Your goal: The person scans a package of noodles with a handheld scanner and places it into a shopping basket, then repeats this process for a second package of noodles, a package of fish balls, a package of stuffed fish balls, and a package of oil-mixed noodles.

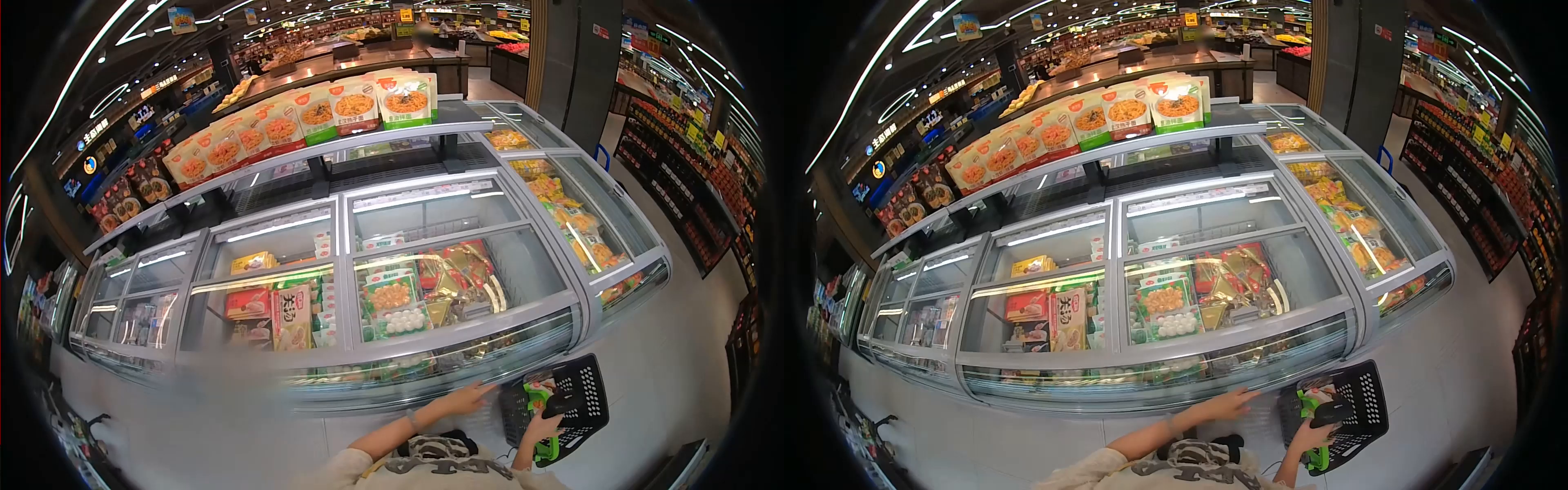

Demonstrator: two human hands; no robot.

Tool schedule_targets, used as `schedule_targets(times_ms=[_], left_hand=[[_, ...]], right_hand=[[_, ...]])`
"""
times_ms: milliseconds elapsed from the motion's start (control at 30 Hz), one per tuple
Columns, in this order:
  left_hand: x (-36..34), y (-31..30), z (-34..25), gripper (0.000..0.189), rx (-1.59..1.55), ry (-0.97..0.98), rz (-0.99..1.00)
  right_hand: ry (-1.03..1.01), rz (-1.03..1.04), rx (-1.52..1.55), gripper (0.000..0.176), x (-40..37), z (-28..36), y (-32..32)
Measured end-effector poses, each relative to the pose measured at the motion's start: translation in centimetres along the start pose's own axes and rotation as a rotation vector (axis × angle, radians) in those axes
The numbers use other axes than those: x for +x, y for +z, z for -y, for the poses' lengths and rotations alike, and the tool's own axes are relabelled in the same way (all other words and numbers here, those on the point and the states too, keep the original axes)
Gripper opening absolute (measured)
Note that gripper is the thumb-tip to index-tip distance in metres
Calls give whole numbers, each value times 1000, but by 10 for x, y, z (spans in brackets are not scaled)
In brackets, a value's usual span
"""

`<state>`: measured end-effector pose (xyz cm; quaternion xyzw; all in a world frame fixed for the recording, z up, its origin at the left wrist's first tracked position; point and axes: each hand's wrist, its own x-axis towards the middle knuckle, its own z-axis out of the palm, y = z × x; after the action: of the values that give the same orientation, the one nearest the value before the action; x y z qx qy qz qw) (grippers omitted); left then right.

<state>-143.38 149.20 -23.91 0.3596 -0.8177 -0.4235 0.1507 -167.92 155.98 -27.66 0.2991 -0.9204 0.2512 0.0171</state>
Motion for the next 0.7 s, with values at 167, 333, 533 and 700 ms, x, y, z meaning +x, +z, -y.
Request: schedule_targets(times_ms=[167,333,533,700], left_hand=[[-45,-28,19,54,-32,-119,17],[-66,-39,23,54,-58,-114,6],[-50,-36,4,52,-159,-9,54],[-33,-27,-5,53,-159,5,122]], right_hand=[[254,60,-40,74,15,-3,18],[201,130,-115,72,16,5,7],[230,160,-49,64,40,-16,20],[244,205,30,61,62,-17,14]])
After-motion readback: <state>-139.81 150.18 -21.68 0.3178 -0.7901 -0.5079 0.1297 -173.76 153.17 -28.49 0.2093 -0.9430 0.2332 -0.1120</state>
